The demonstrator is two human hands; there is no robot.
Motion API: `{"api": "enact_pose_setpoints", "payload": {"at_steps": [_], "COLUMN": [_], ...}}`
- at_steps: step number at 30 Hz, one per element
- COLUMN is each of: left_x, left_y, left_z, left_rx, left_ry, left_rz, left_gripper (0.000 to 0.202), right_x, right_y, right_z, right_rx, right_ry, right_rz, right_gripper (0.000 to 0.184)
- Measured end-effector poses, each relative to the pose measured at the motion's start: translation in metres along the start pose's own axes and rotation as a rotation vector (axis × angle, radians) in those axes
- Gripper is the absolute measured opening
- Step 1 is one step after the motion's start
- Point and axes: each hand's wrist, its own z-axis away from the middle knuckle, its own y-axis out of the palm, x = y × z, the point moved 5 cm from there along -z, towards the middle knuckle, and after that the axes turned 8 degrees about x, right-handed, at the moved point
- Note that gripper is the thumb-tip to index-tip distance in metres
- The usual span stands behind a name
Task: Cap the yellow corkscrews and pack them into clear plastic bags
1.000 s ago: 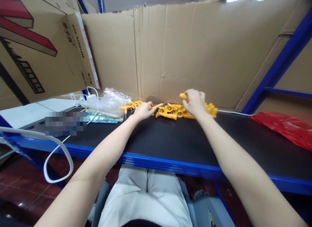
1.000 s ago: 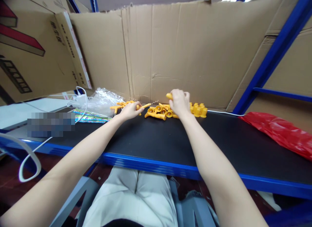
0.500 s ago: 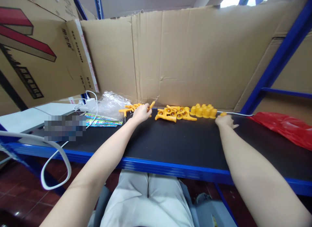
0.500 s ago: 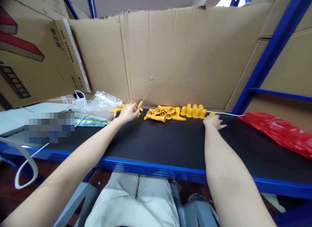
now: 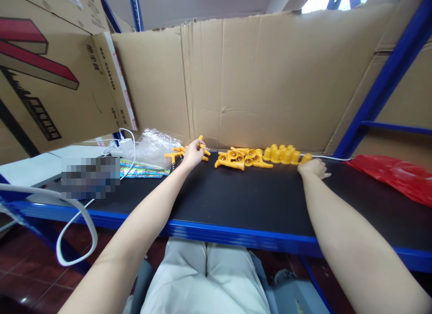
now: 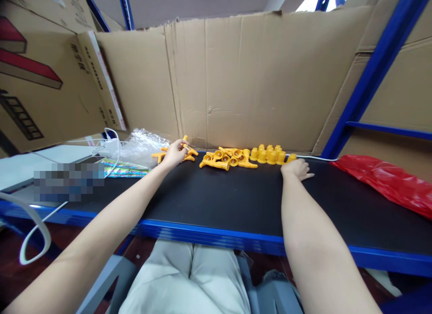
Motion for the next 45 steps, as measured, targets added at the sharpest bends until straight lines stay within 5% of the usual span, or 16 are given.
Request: {"api": "enact_pose_setpoints", "payload": {"at_steps": [3, 10, 20, 28, 35, 40, 45], "left_x": [0.006, 0.006, 0.029, 0.042, 0.057, 0.056, 0.046], "left_y": [0.001, 0.001, -0.010, 0.009, 0.026, 0.029, 0.023], "left_z": [-0.001, 0.000, -0.013, -0.017, -0.014, -0.016, -0.014], "left_rx": [0.014, 0.003, -0.109, 0.067, 0.274, 0.203, 0.036], "left_ry": [-0.117, -0.333, -0.031, 0.002, -0.092, -0.060, -0.050], "left_rz": [0.216, 0.609, -0.201, -0.619, -0.689, -0.637, -0.580], "left_gripper": [0.035, 0.038, 0.039, 0.057, 0.042, 0.041, 0.039], "right_x": [-0.003, 0.005, 0.006, 0.003, 0.006, 0.018, 0.066], "right_y": [0.000, 0.010, 0.016, 0.004, 0.002, -0.024, -0.052], "right_z": [0.000, 0.002, -0.005, -0.008, -0.005, 0.011, 0.042], "right_rx": [0.063, 0.294, 0.315, 0.171, 0.136, -0.107, -0.300], "right_ry": [0.072, -0.061, -0.110, -0.030, -0.040, -0.143, -0.534], "right_rz": [-0.046, 0.010, -0.009, -0.121, -0.151, -0.233, -0.286], "right_gripper": [0.042, 0.036, 0.044, 0.040, 0.031, 0.028, 0.028]}}
